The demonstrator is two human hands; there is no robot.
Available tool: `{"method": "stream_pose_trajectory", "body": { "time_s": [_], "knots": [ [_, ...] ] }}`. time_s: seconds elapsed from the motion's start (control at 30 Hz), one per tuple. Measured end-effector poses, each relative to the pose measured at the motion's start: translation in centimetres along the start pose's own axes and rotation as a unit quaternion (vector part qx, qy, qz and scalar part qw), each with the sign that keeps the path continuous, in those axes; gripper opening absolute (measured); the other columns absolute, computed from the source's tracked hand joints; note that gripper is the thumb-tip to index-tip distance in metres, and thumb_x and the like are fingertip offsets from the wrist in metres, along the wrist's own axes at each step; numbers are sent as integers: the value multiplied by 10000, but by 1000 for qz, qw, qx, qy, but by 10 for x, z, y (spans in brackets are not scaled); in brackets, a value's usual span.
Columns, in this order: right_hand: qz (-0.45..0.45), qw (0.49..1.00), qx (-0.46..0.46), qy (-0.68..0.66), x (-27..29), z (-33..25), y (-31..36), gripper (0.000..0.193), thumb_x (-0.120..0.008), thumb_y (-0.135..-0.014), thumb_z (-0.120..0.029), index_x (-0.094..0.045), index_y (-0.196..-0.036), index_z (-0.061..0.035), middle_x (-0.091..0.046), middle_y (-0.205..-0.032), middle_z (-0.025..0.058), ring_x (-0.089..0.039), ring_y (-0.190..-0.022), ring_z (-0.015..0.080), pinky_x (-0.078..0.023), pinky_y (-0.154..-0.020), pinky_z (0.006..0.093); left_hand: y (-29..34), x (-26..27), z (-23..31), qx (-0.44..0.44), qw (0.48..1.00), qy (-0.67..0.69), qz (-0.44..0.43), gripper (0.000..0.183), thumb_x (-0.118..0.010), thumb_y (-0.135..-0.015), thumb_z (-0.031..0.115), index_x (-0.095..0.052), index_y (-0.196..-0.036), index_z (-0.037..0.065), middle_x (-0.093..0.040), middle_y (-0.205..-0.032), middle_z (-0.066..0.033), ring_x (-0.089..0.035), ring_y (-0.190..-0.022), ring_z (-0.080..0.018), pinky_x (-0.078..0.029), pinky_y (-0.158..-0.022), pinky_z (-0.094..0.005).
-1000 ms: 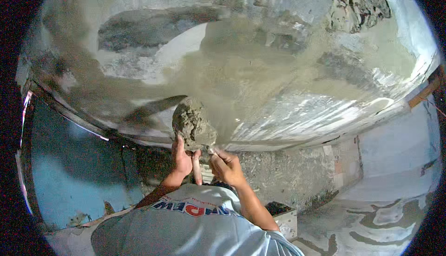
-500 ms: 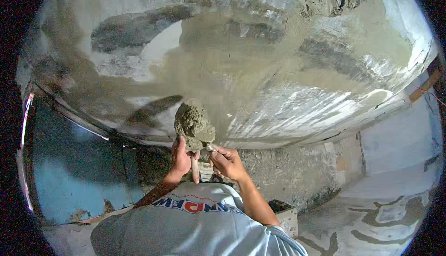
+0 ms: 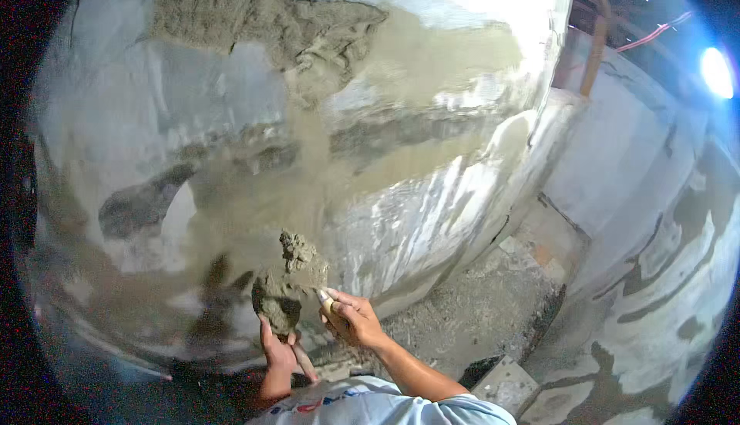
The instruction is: The person applies cement mix to a wall using a trowel.
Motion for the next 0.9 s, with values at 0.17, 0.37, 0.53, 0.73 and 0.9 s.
{"method": "stream_pose_trajectory", "body": {
  "time_s": [0.17, 0.37, 0.53, 0.73, 0.9],
  "knots": [
    [118, 983, 140, 22, 20, -94, -8, 537, -549, -987, -188, -441, -1464, 35, -633, -913, 106, -633, -668, 186, -529, -471, 286, -9, -27, -14, 32, 998, 7, -45, 551, -492, -1002, 594, -549, -1309, 139, -633, -1043, -19, -441, -620, -155, -424, -584, -350],
    [106, 928, 355, 43, -11, -219, -49, 510, -543, -1020, -153, -439, -1485, 25, -607, -941, 63, -532, -568, 95, -435, -457, 267, -10, -11, -15, 38, 996, 29, -77, 553, -516, -999, 578, -498, -1290, 107, -601, -1094, -52, -472, -608, -183, -422, -580, -366],
    [247, 706, 551, 370, -50, -274, -77, 479, -549, -981, -22, -485, -1456, -10, -616, -933, 78, -582, -632, 132, -492, -505, 270, -2, 3, -7, 17, 997, 21, -67, 541, -517, -1001, 572, -523, -1267, 102, -614, -1033, -53, -494, -622, -182, -429, -578, -368],
    [314, 581, 463, 591, -74, -246, -119, 587, -632, -902, -56, -472, -1465, -87, -626, -940, 192, -623, -767, 394, -517, -707, 467, -4, 31, -10, 25, 998, 50, 10, 483, -501, -1013, 556, -543, -1186, 107, -618, -962, -60, -493, -567, -187, -432, -567, -370],
    [276, 617, 409, 612, -37, -218, -96, 519, -650, -926, -52, -542, -1432, -91, -674, -911, 177, -673, -729, 319, -535, -643, 400, -5, 32, 1, 13, 999, 35, 35, 468, -496, -1017, 548, -535, -1214, 126, -614, -1001, -52, -500, -595, -185, -424, -574, -371]
  ]
}}
Point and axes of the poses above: each hand's wrist, its own y-axis away from the middle knuckle, its own x-axis out of the back of the hand, z = x × y, the point moved 9 cm from there along -y, towards the middle knuckle
